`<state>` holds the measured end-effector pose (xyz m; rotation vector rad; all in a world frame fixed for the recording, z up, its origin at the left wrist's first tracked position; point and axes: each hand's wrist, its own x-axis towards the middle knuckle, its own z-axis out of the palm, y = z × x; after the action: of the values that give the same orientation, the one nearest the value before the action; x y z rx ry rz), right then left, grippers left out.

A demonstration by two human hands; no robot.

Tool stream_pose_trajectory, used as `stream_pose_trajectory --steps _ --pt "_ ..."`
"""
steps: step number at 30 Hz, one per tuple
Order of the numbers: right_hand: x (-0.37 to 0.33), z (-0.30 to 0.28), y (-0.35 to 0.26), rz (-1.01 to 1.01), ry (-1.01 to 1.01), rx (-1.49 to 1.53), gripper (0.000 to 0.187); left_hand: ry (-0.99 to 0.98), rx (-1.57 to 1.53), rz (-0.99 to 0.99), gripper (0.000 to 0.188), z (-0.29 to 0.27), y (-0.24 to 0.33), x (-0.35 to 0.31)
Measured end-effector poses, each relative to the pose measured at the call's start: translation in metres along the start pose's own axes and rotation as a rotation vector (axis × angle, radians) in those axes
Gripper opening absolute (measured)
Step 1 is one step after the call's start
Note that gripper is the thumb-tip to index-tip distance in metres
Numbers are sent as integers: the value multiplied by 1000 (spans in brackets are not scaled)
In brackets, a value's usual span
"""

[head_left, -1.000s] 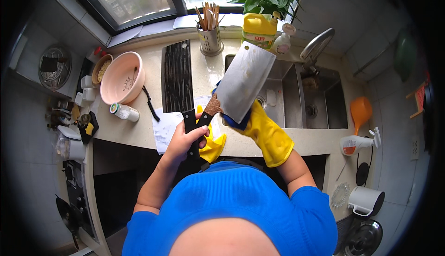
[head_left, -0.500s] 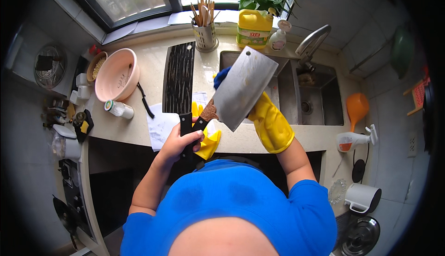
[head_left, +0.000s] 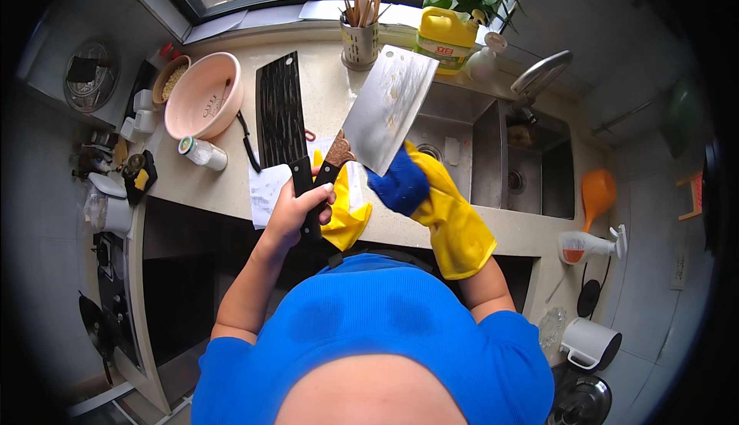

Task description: The person washes a knife and a cleaver in the kitchen sink using a blue cloth and running water, then dries them with a yellow cloth. They place the cleaned utensils into a dish rack. The person also handles a pink bowl and a small metal bowl, moving them around the countertop.

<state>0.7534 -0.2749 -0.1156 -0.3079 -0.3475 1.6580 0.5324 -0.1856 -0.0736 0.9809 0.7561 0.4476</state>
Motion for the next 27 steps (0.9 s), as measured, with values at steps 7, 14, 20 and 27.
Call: stream_pose_trajectory --steps 7,14,20,27 --pt "-124 -55 -15 -291 884 -998 41 46 -37 45 49 -7 -3 -5" --pt "-140 -66 0 -354 743 -2058 36 123 50 155 56 -2 -26 2" --pt "-61 -48 61 -268 268 -1206 33 75 356 272 54 51 -52 18" --pt "-5 -16 52 -470 297 -768 35 -27 295 265 53 61 -62 -14"
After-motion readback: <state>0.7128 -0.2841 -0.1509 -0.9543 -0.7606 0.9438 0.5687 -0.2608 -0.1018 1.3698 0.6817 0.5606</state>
